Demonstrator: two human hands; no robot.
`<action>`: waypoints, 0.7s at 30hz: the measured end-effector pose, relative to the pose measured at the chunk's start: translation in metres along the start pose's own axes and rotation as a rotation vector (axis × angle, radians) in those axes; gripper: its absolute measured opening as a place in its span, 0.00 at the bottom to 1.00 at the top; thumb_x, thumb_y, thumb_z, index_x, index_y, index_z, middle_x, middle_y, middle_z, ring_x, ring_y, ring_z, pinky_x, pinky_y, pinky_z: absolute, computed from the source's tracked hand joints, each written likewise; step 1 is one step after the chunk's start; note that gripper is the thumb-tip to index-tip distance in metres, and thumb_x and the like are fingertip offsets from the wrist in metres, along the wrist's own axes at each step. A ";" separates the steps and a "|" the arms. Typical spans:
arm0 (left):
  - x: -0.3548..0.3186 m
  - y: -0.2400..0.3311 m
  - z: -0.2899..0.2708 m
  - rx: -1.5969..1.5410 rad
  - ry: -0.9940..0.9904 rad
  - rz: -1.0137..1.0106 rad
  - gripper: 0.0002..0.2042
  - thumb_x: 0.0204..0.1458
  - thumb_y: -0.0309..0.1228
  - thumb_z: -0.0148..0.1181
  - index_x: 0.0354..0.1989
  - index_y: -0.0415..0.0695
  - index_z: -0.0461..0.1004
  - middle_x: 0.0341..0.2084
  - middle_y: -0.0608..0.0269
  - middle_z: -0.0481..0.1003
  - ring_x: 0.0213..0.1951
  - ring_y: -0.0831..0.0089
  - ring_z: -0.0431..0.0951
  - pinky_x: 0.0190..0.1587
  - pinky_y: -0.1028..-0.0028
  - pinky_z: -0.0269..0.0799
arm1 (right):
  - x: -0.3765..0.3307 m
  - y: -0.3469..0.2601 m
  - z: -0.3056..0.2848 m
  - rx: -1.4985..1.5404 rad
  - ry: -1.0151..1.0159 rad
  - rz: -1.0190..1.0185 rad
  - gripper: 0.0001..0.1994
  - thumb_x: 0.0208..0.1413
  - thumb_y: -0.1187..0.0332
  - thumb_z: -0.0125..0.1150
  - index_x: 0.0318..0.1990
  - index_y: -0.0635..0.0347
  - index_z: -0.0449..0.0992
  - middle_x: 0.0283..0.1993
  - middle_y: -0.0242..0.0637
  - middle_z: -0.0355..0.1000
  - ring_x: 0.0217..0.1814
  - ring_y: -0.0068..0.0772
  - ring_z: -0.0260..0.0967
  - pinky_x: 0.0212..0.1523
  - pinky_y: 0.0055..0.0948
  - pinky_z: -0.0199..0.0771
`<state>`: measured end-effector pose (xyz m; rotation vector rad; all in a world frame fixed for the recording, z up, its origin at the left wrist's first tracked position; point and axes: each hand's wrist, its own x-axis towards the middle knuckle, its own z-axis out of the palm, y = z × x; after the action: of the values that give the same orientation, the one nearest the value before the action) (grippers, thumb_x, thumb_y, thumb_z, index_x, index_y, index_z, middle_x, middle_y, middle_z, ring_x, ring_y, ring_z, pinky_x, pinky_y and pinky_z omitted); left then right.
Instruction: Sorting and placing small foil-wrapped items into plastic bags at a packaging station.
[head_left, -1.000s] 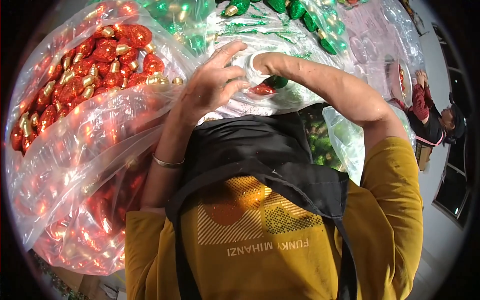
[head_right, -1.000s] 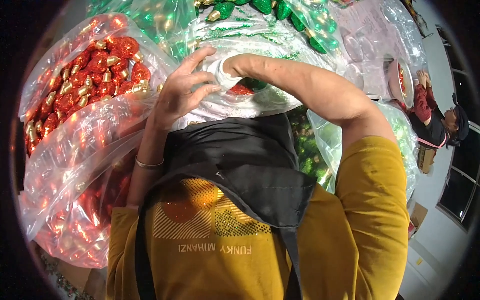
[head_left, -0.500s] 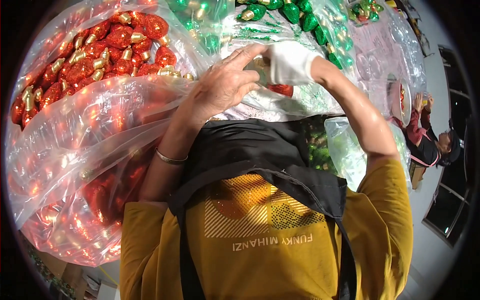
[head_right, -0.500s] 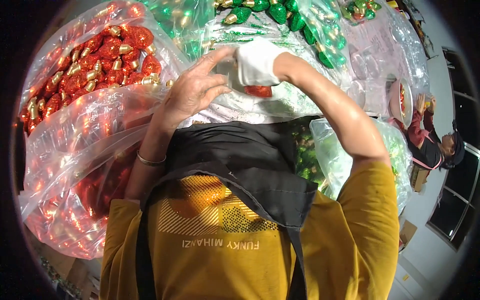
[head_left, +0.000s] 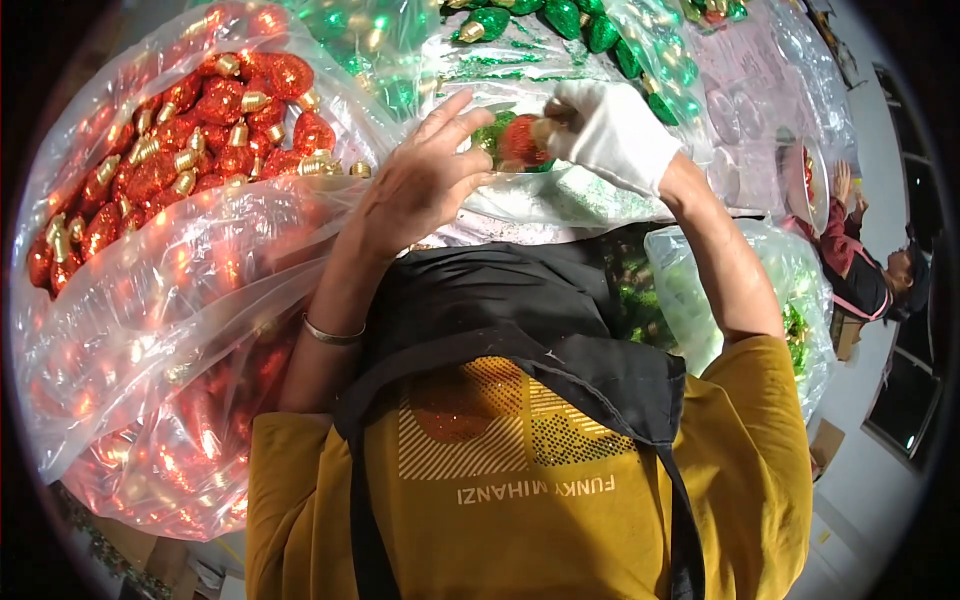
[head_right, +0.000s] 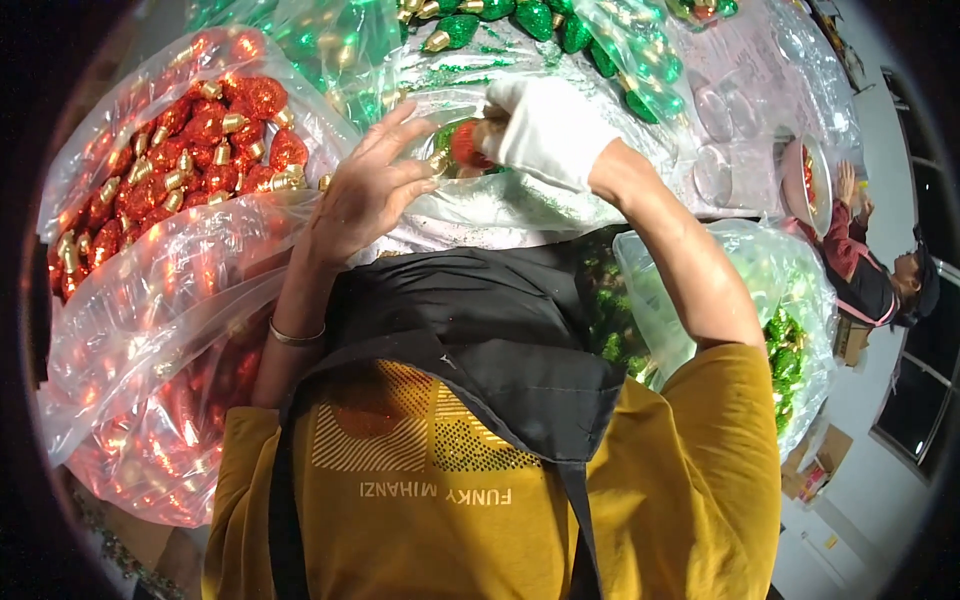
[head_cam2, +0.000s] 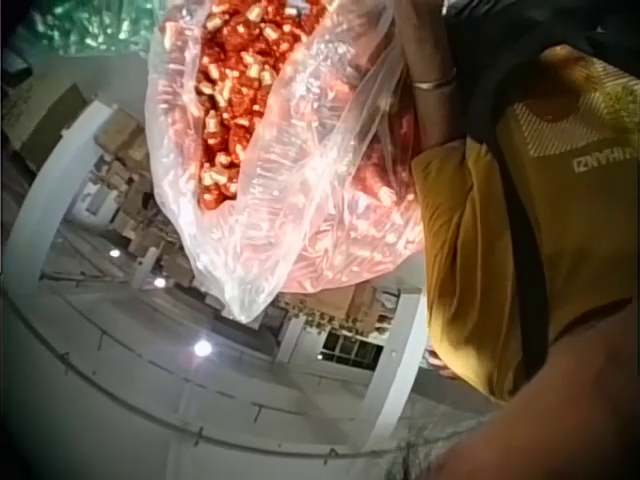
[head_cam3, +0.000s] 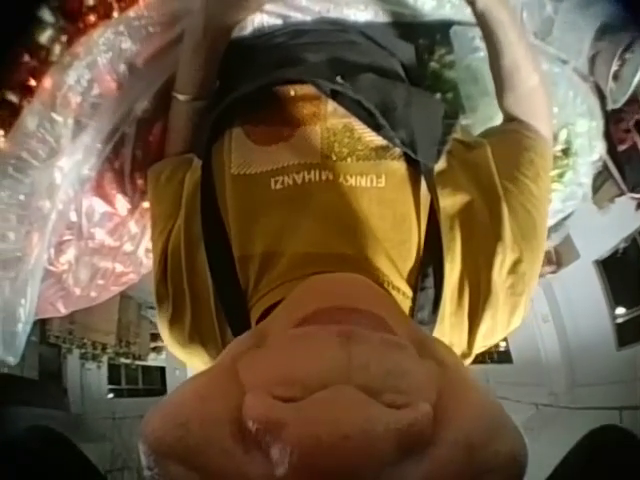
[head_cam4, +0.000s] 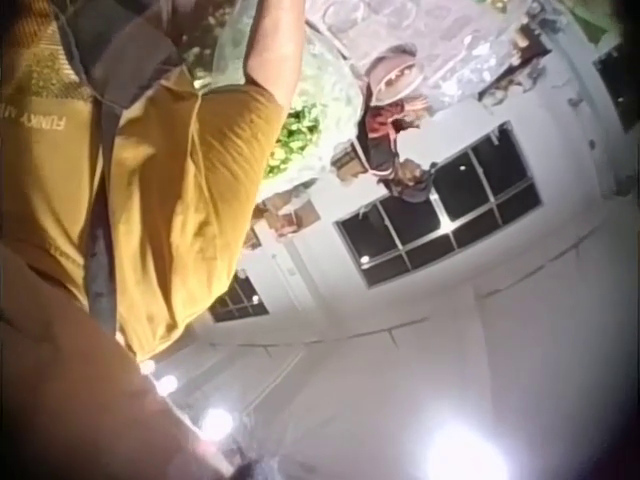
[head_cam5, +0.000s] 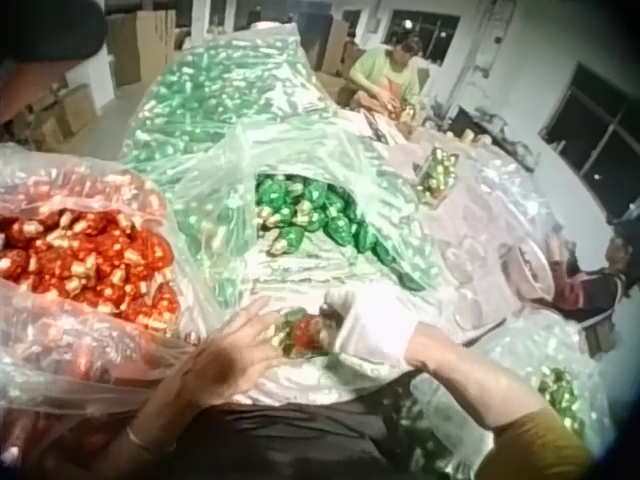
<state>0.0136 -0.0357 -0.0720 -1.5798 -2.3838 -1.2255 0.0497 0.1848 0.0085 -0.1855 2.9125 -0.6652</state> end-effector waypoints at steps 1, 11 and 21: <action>0.000 0.000 0.000 0.039 -0.014 0.001 0.05 0.45 0.24 0.63 0.29 0.39 0.74 0.51 0.50 0.69 0.60 0.50 0.63 0.58 0.61 0.64 | 0.003 0.001 0.003 0.064 -0.030 0.030 0.11 0.47 0.65 0.59 0.31 0.66 0.76 0.26 0.54 0.72 0.28 0.52 0.70 0.32 0.38 0.70; 0.001 0.002 0.001 -0.034 -0.077 -0.039 0.04 0.47 0.23 0.61 0.30 0.39 0.72 0.47 0.48 0.70 0.59 0.45 0.63 0.57 0.58 0.63 | 0.027 0.022 0.042 -0.078 -0.181 -0.101 0.16 0.48 0.58 0.63 0.29 0.66 0.75 0.21 0.47 0.70 0.23 0.45 0.68 0.27 0.34 0.69; 0.002 -0.001 0.006 -0.057 -0.075 -0.029 0.04 0.48 0.24 0.60 0.32 0.38 0.74 0.41 0.52 0.72 0.58 0.50 0.65 0.57 0.60 0.63 | 0.041 0.037 0.077 -0.096 -0.607 -0.241 0.13 0.46 0.62 0.61 0.25 0.66 0.76 0.21 0.49 0.71 0.22 0.50 0.68 0.26 0.39 0.69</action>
<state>0.0143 -0.0307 -0.0757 -1.6413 -2.4460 -1.2725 0.0190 0.1794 -0.0817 -0.6349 2.3512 -0.4034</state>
